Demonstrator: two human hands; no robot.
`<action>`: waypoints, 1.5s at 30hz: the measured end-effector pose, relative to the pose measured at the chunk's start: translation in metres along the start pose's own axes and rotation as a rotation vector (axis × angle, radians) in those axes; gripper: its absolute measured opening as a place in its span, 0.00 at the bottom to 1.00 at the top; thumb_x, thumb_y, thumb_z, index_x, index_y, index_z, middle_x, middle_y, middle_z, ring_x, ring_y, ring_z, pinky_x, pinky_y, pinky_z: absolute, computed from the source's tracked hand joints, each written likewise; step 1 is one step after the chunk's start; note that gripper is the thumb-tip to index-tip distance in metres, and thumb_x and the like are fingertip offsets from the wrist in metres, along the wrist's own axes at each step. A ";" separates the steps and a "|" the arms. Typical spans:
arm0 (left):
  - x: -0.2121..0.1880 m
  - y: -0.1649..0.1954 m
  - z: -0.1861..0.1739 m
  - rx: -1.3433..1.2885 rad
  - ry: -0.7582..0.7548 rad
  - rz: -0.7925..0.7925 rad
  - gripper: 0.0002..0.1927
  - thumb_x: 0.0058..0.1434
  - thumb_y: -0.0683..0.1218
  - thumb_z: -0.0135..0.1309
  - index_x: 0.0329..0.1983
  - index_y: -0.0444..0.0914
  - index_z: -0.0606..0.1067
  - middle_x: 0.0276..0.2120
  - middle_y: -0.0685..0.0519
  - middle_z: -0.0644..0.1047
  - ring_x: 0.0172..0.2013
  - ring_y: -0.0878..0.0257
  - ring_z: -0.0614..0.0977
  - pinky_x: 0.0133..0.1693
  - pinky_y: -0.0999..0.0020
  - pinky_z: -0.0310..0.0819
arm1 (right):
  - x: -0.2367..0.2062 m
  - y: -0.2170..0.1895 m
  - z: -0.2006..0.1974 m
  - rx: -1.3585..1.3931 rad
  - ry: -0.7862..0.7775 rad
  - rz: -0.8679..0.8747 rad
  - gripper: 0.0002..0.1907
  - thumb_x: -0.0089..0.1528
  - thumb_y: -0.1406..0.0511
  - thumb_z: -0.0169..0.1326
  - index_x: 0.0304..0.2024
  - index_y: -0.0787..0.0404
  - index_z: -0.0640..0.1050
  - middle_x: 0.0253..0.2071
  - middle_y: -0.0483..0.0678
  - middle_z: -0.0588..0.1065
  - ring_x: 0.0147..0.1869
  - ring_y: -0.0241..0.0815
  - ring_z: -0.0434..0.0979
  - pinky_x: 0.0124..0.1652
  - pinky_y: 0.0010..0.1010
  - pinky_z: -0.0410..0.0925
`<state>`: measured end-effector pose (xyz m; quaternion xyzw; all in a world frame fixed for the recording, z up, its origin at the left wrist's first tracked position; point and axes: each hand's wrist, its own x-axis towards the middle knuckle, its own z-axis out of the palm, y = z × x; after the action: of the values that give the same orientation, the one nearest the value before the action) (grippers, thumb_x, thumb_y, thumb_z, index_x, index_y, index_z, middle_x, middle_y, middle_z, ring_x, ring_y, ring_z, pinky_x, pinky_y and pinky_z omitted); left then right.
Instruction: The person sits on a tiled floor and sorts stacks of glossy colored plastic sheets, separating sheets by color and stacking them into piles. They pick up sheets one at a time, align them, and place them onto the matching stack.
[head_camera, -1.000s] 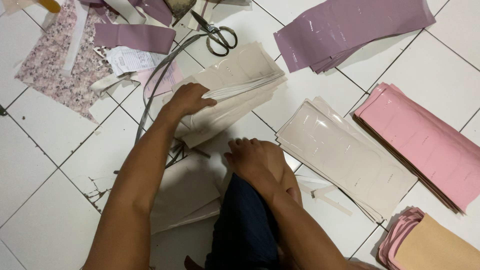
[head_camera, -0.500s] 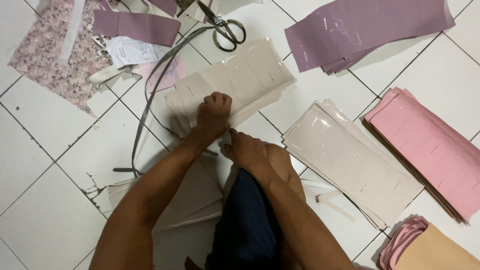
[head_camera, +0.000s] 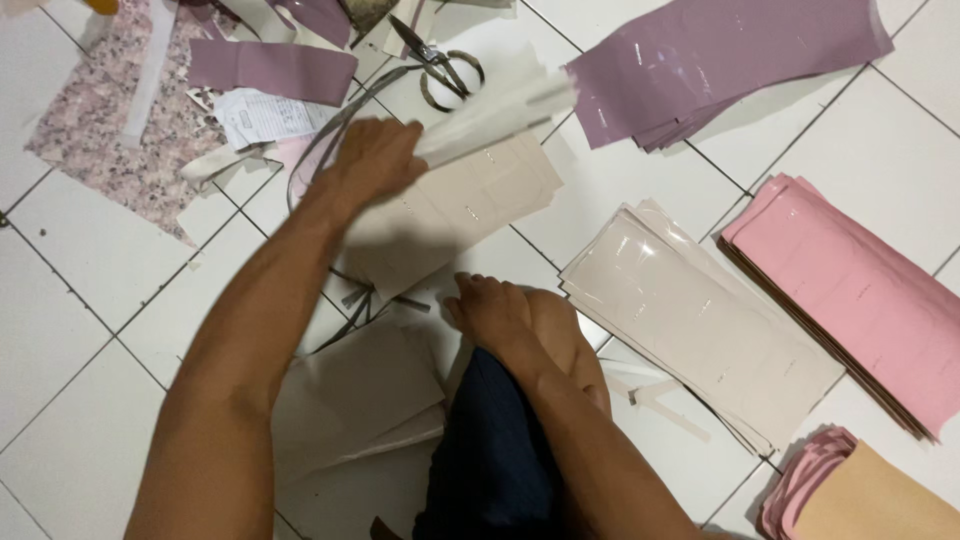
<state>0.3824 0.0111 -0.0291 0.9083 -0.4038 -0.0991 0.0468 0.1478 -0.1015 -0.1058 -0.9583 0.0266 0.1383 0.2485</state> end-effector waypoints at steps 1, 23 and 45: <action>0.001 -0.004 -0.009 0.015 0.022 -0.003 0.14 0.59 0.47 0.55 0.38 0.29 0.77 0.30 0.34 0.79 0.34 0.39 0.82 0.43 0.46 0.74 | 0.000 0.000 -0.001 0.011 -0.048 0.034 0.20 0.65 0.52 0.51 0.48 0.60 0.76 0.43 0.54 0.79 0.47 0.56 0.79 0.45 0.48 0.72; -0.159 0.069 0.125 -0.328 0.569 -0.194 0.34 0.58 0.52 0.62 0.65 0.33 0.69 0.62 0.35 0.70 0.62 0.39 0.69 0.59 0.44 0.64 | 0.000 0.007 -0.010 -0.034 -0.023 -0.056 0.21 0.63 0.55 0.54 0.53 0.60 0.77 0.41 0.57 0.80 0.45 0.56 0.81 0.43 0.48 0.72; -0.421 -0.013 0.145 -0.990 0.223 -1.411 0.52 0.48 0.56 0.70 0.71 0.31 0.60 0.58 0.35 0.73 0.55 0.48 0.78 0.55 0.55 0.75 | -0.029 -0.060 0.076 0.056 -0.196 -0.178 0.42 0.62 0.56 0.62 0.63 0.76 0.57 0.40 0.63 0.76 0.47 0.60 0.81 0.49 0.48 0.75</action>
<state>0.0848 0.3317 -0.1131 0.8261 0.3501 -0.1796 0.4033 0.1081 -0.0127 -0.1335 -0.9316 -0.0789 0.2078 0.2878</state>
